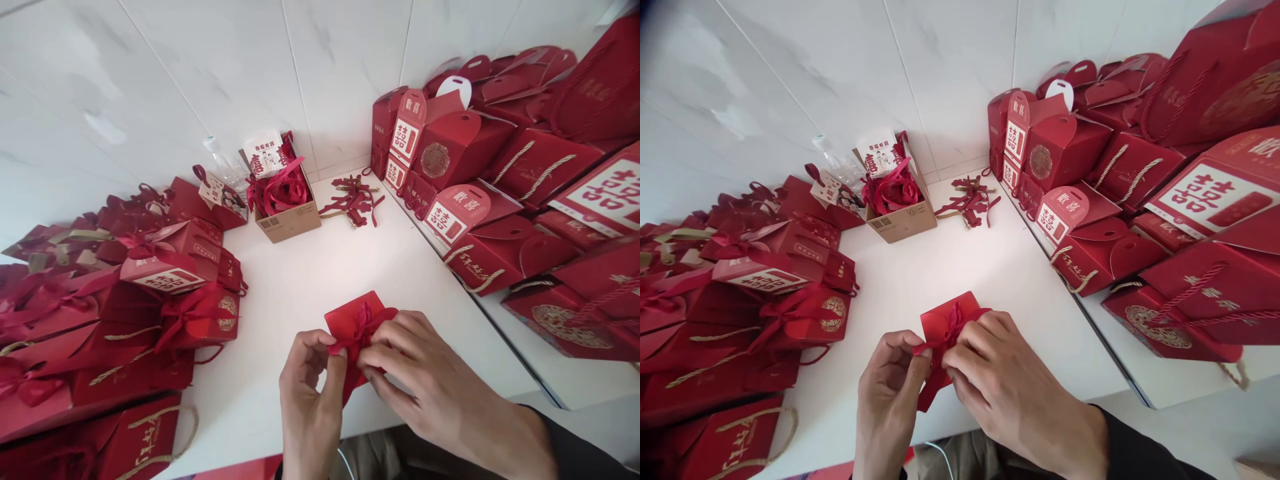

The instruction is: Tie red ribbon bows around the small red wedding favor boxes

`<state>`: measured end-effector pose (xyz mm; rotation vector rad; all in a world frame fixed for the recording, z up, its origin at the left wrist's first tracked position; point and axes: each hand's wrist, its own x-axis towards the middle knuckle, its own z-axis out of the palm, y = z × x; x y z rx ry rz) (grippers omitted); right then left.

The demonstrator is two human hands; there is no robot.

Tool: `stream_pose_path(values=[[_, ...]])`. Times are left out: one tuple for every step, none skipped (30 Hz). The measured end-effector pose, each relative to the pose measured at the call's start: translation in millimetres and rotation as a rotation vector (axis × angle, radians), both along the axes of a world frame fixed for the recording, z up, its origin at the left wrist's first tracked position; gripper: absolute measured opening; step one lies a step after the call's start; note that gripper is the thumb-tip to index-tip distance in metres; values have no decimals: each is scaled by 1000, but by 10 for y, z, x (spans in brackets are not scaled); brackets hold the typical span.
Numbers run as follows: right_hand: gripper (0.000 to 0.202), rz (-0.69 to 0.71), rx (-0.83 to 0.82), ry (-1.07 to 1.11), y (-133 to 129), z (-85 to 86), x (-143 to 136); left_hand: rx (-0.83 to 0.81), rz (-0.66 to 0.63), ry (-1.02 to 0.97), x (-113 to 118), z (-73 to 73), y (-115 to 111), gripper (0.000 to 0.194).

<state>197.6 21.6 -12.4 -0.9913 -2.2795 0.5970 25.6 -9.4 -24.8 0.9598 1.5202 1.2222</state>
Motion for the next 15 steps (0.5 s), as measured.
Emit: stream_pose_path(values=[[14, 8, -16, -2, -10, 10, 9, 10, 36, -3, 33, 9, 7, 19], [14, 17, -34, 1, -19, 25, 22, 17, 71, -9, 66, 23, 12, 19], [14, 24, -58, 7, -26, 43, 39, 22, 104, -18, 97, 40, 14, 18], [14, 20, -87, 20, -27, 60, 57, 25, 131, -28, 124, 61, 13, 17], [13, 3, -118, 41, -21, 75, 75, 27, 151, -33, 146, 81, 8, 16], [12, -30, -145, 64, -4, 85, 92, 26, 160, -29, 160, 100, 0, 16], [12, -76, -162, 86, 23, 90, 107, 27, 163, -17, 167, 115, -9, 16], [13, -132, -166, 103, 60, 89, 118, 29, 164, 1, 166, 126, -20, 16], [16, -192, -159, 113, 106, 82, 126, 33, 166, 22, 160, 133, -31, 16], [19, -237, -151, 112, 158, 74, 129, 37, 168, 42, 150, 137, -41, 15], [21, -263, -153, 99, 211, 64, 127, 40, 169, 60, 139, 139, -49, 14], [23, -272, -165, 83, 262, 56, 121, 42, 166, 73, 129, 140, -54, 14], [23, -264, -189, 65, 308, 52, 111, 40, 161, 85, 121, 143, -56, 15], [21, -247, -219, 53, 344, 53, 98, 33, 154, 96, 118, 147, -55, 18], [18, -226, -247, 46, 371, 59, 85, 20, 143, 107, 118, 153, -53, 20]])
